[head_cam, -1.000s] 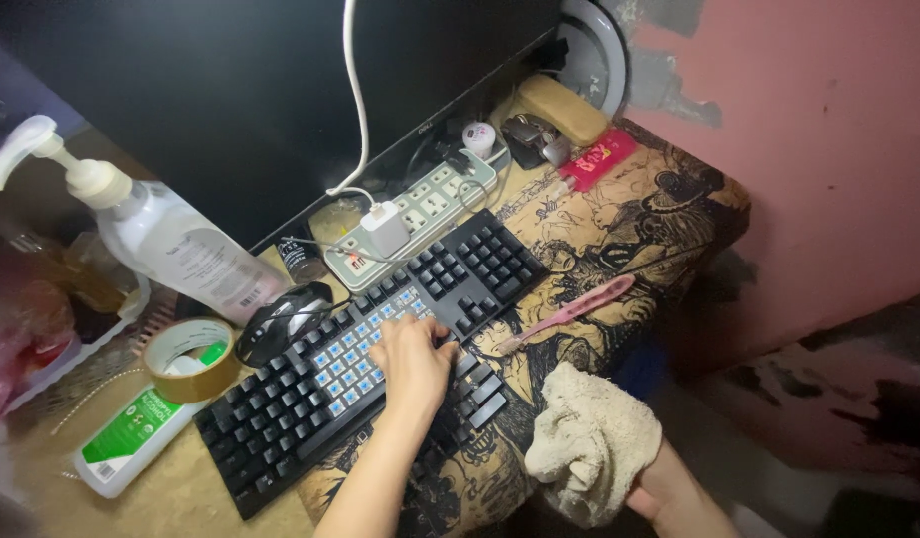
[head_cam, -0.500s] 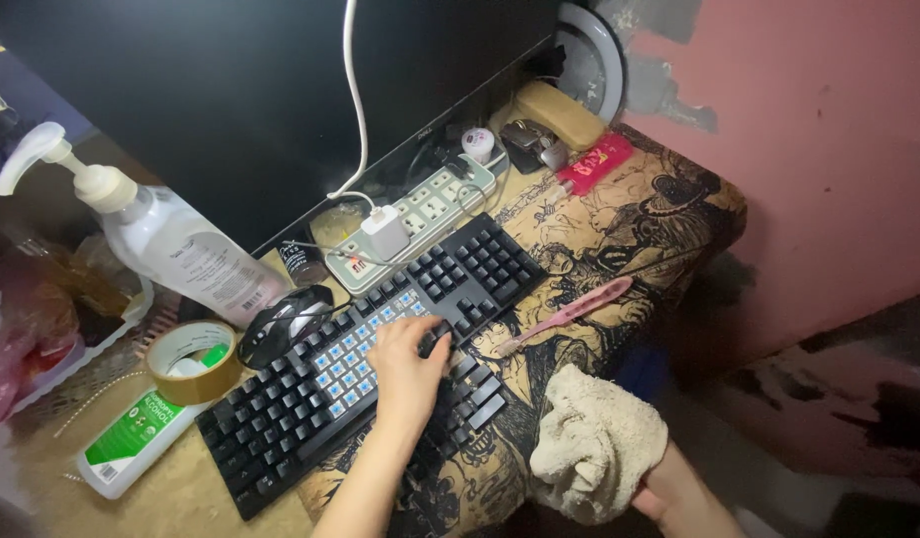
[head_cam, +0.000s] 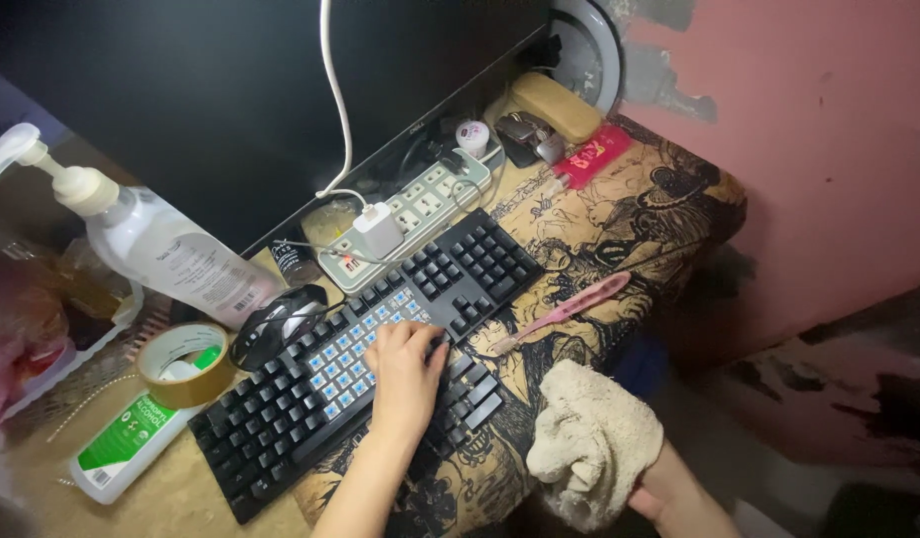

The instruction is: Cleaning a mechanical keyboard by removing keycaps and brushing the switches with a toothbrush.

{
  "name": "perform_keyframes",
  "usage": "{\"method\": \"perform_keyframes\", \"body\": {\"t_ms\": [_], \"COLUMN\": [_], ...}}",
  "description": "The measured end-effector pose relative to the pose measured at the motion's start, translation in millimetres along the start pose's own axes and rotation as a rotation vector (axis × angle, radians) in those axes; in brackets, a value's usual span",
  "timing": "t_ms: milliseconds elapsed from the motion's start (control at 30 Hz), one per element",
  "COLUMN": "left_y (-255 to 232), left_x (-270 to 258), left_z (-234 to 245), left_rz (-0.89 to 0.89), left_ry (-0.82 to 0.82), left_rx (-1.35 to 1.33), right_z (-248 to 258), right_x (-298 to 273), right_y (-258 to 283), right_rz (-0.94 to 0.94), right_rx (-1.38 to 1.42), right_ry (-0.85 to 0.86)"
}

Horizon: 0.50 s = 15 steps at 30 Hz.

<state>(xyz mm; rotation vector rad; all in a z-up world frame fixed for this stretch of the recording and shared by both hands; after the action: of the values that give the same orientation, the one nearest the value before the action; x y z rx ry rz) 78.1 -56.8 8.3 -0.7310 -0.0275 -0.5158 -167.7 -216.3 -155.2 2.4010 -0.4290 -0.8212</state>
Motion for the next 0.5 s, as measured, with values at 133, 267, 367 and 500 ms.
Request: {"method": "perform_keyframes", "body": {"t_ms": [133, 267, 367, 500], "left_y": [-1, 6, 10, 11], "left_x": [0, 2, 5, 9], "left_z": [2, -6, -10, -9], "left_rz": [-0.025, 0.027, 0.064, 0.108], "left_ry": [-0.024, -0.002, 0.006, 0.009], "left_rx": [0.023, 0.029, 0.036, 0.039], "right_z": [7, 7, 15, 16], "right_x": [3, 5, 7, 9], "right_y": [-4, -2, -5, -7], "right_rz": [0.003, 0.03, 0.016, 0.018], "right_rx": [-0.04, -0.001, -0.001, 0.013], "right_ry": [-0.033, 0.003, -0.011, -0.043]}}
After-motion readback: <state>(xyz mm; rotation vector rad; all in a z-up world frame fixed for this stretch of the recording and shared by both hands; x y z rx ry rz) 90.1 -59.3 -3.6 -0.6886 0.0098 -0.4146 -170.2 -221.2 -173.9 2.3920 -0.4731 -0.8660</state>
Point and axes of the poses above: each hand's wrist, its own x-axis towards the middle knuckle, its own z-axis out of the back of the hand, y = z × x, the point moved 10 cm from there along x, towards the middle knuckle, and after that the axes turned 12 degrees about z, right-handed, at the moved point
